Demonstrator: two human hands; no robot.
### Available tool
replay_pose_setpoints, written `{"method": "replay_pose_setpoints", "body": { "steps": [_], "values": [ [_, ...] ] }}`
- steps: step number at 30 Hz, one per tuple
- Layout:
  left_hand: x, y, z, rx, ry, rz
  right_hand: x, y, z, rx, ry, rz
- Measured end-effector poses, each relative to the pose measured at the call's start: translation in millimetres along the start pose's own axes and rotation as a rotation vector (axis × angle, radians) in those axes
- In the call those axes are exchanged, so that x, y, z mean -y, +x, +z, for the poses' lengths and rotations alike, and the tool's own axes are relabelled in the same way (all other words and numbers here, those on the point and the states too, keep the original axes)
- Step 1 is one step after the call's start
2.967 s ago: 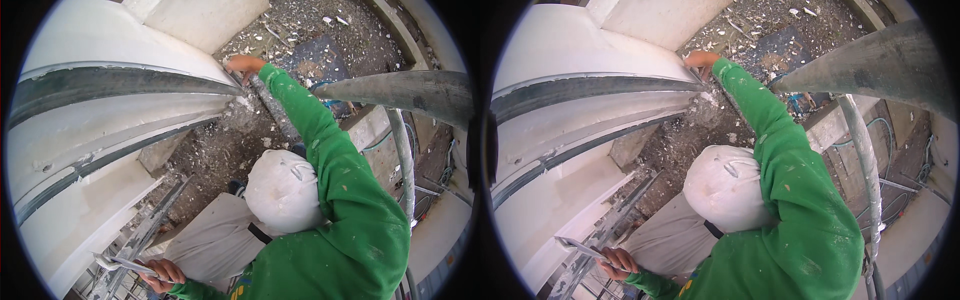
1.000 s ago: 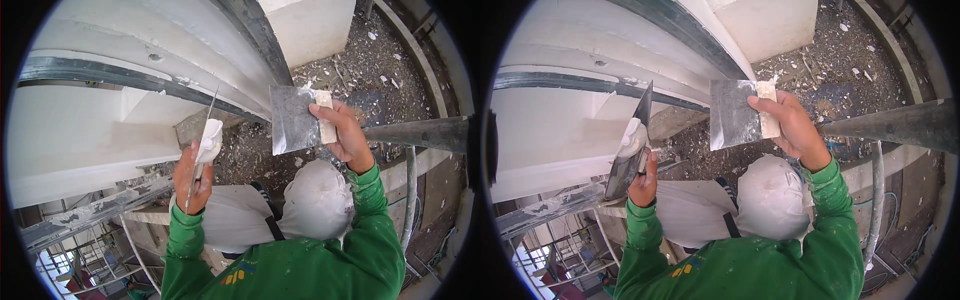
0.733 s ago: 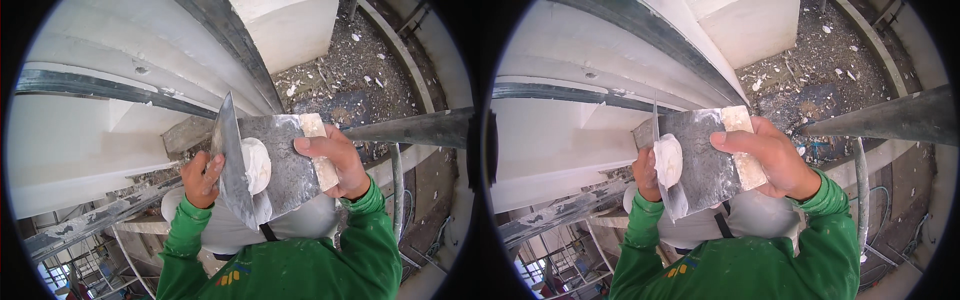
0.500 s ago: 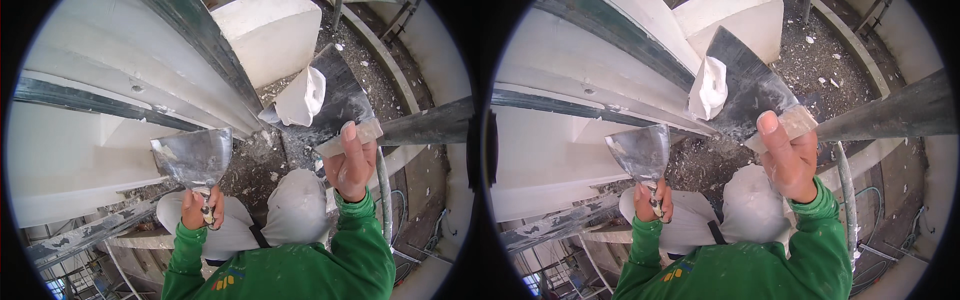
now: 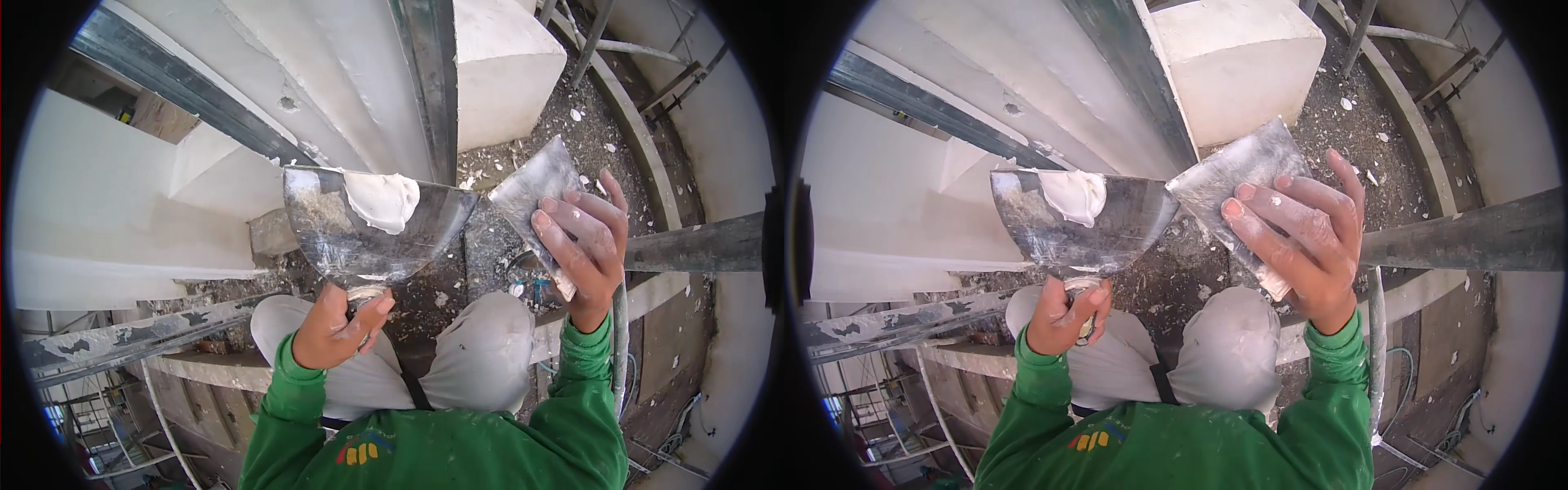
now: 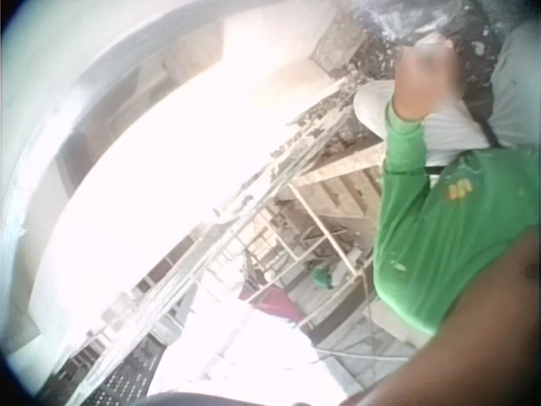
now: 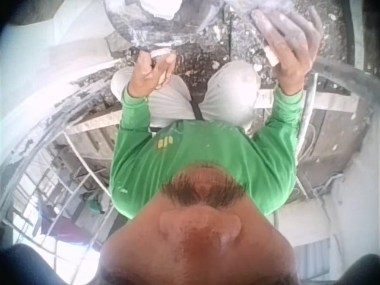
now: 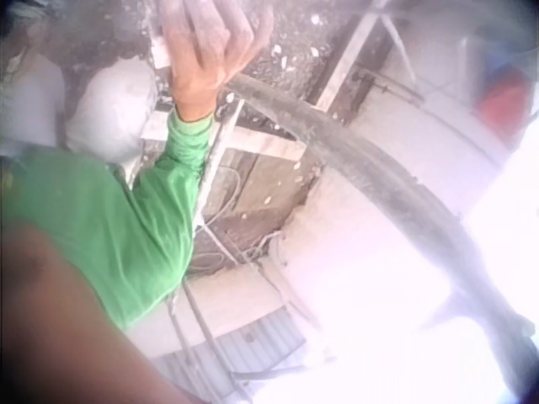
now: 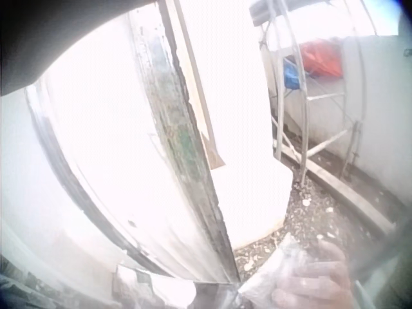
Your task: The person scoops plaster from a hawk onto a trowel and applies it to a curved wall section, smoothing the surface. They repeatedly transfer material between the hawk and trowel while working on the wall.
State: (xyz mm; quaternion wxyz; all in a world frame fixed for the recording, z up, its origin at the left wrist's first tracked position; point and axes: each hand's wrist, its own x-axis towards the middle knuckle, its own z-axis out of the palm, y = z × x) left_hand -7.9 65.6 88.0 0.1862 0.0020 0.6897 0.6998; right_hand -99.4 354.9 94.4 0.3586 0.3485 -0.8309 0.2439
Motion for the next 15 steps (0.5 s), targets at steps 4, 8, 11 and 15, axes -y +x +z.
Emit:
{"method": "replay_pose_setpoints", "body": {
  "steps": [4,8,11,15],
  "values": [
    [-9.3,3.0,15.8,-0.135,0.463,0.065,17.2,7.0,23.5,-0.047,0.0,-0.165],
    [-5.8,8.3,14.9,-0.166,0.573,0.138,19.5,11.3,35.0,0.113,0.096,-0.149],
    [-9.3,-1.0,9.7,-0.301,0.406,0.128,9.9,0.1,43.4,0.163,0.142,-0.154],
    [-6.1,-21.2,-8.1,-0.495,0.063,0.365,-30.0,-38.6,64.3,0.002,0.433,0.239]
  ]
}}
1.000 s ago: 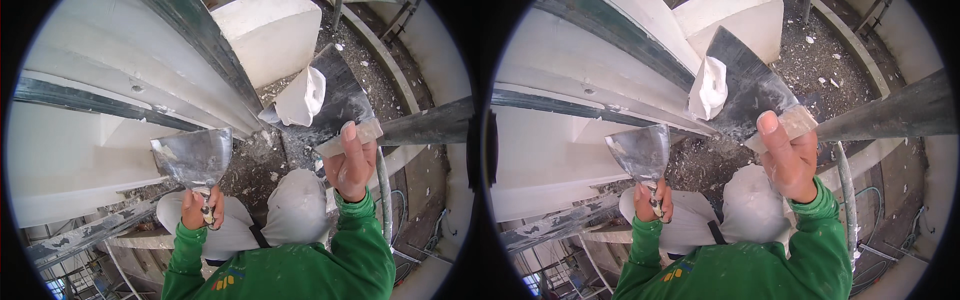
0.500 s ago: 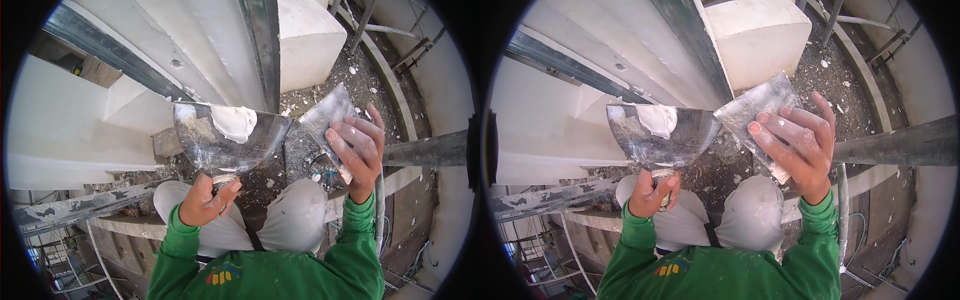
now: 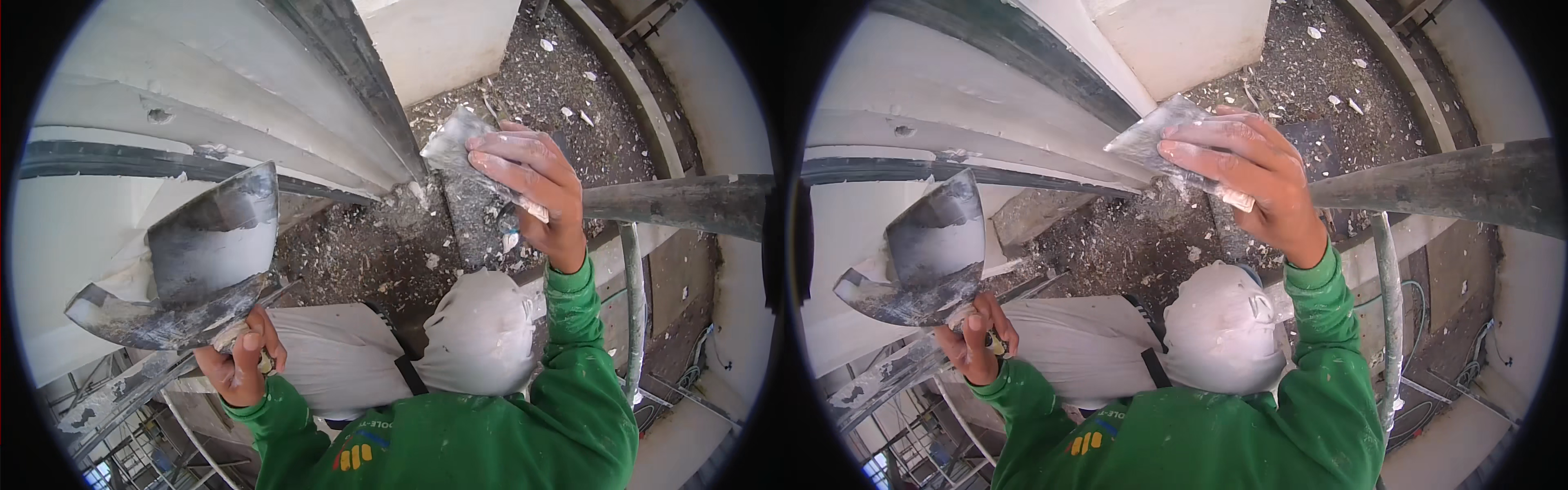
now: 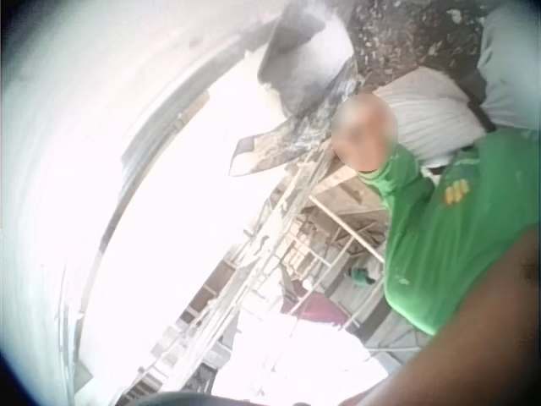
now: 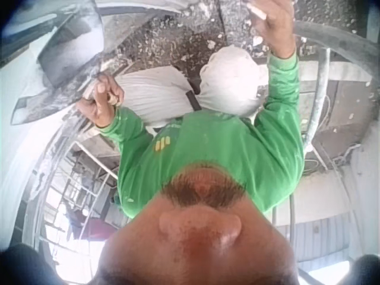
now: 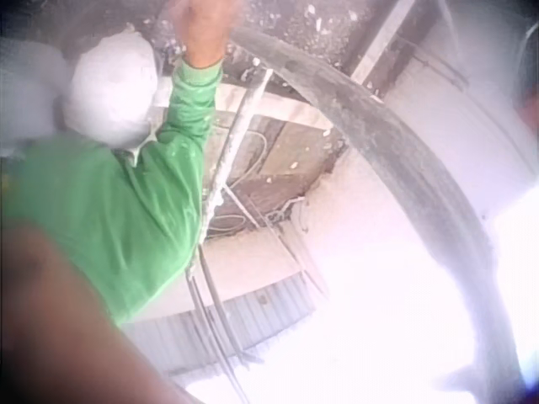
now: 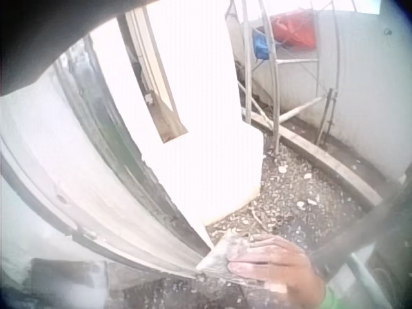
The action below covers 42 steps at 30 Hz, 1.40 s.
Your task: The person scoops plaster from a hawk onto a trowel and applies it to a curved wall section, smoothing the surface. They repeatedly transfer material between the hawk and trowel while working on the wall.
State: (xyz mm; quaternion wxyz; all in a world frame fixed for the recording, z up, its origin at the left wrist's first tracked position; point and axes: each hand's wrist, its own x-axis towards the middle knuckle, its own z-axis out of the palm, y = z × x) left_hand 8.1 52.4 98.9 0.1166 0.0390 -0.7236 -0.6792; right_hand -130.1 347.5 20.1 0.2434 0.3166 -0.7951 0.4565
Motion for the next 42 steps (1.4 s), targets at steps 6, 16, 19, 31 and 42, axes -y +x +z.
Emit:
{"method": "replay_pose_setpoints", "body": {
  "steps": [6,16,19,31,42],
  "values": [
    [38.9,-29.1,-42.5,0.06,0.137,-0.149,-133.5,-78.2,57.6,-0.04,0.685,1.16],
    [42.5,-42.6,-53.4,0.097,0.11,-0.389,-282.2,-143.8,167.9,0.24,0.731,1.415],
    [41.4,-40.1,-53.2,0.085,0.125,-0.407,-306.8,-147.9,189.7,0.349,0.627,1.317],
    [42.2,-44.5,-62.1,0.126,0.173,-0.398,-284.0,-113.6,210.6,0.542,0.576,1.255],
    [48.1,-35.0,-55.2,0.192,0.177,-0.361,-265.1,-78.8,157.2,0.417,0.229,1.027]
  ]
}}
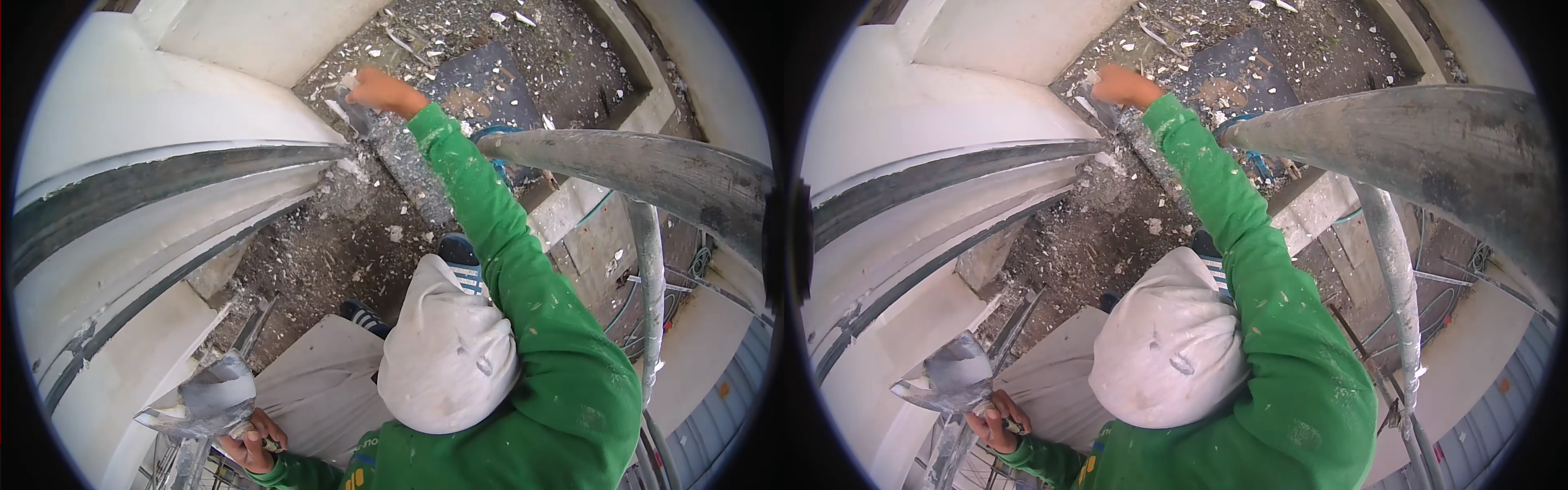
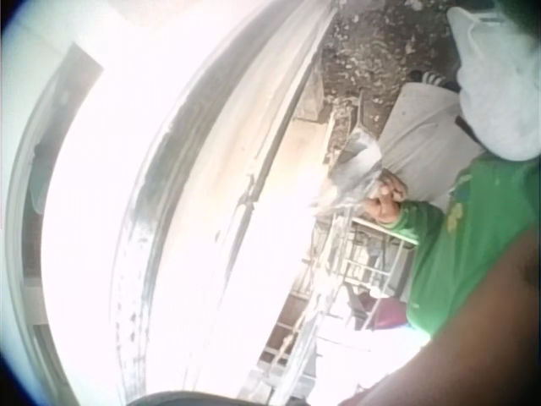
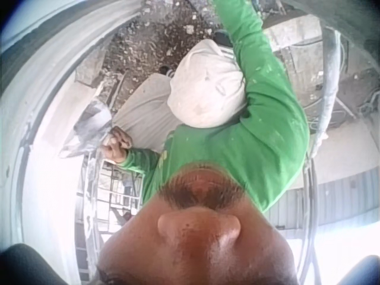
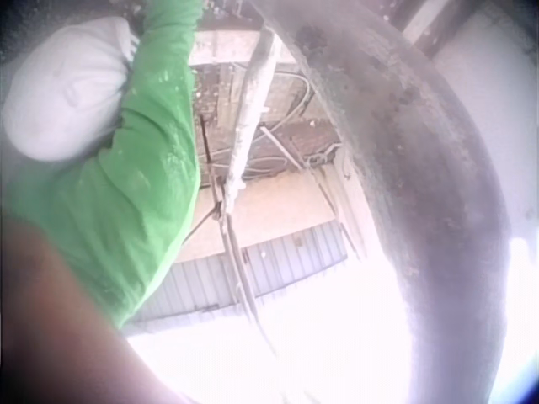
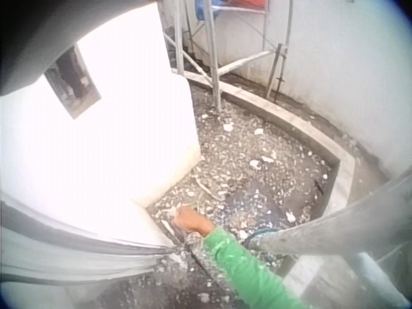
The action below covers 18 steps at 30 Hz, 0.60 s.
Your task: The person scoops plaster from a hawk onto a trowel and applies it to a curved wall section, smoothing the surface. They repeatedly transfer material between the hawk and trowel while working on the wall.
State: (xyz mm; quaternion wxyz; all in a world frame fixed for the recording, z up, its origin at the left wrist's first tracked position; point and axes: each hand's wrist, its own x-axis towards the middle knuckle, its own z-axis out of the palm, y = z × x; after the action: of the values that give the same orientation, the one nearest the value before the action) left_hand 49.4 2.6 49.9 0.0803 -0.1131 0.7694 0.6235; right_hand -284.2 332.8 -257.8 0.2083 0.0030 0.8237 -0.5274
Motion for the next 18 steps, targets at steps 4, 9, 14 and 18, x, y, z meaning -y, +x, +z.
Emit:
{"method": "replay_pose_setpoints", "body": {
  "steps": [4,9,14,18],
  "values": [
    [3.1,-3.7,-1.2,0.003,0.007,0.004,-48.4,10.3,37.9,0.028,0.029,0.039],
    [7.1,-16.9,-3.9,-0.112,-0.007,-0.001,-41.6,17.8,44.0,0.044,0.147,0.141],
    [12.8,-23.5,-12.5,-0.097,-0.005,0.003,-35.7,28.3,43.4,0.139,0.202,0.155],
    [10.4,-25.0,-12.5,-0.077,-0.02,0.023,-30.2,32.9,56.1,0.179,0.255,0.198]
  ]
}}
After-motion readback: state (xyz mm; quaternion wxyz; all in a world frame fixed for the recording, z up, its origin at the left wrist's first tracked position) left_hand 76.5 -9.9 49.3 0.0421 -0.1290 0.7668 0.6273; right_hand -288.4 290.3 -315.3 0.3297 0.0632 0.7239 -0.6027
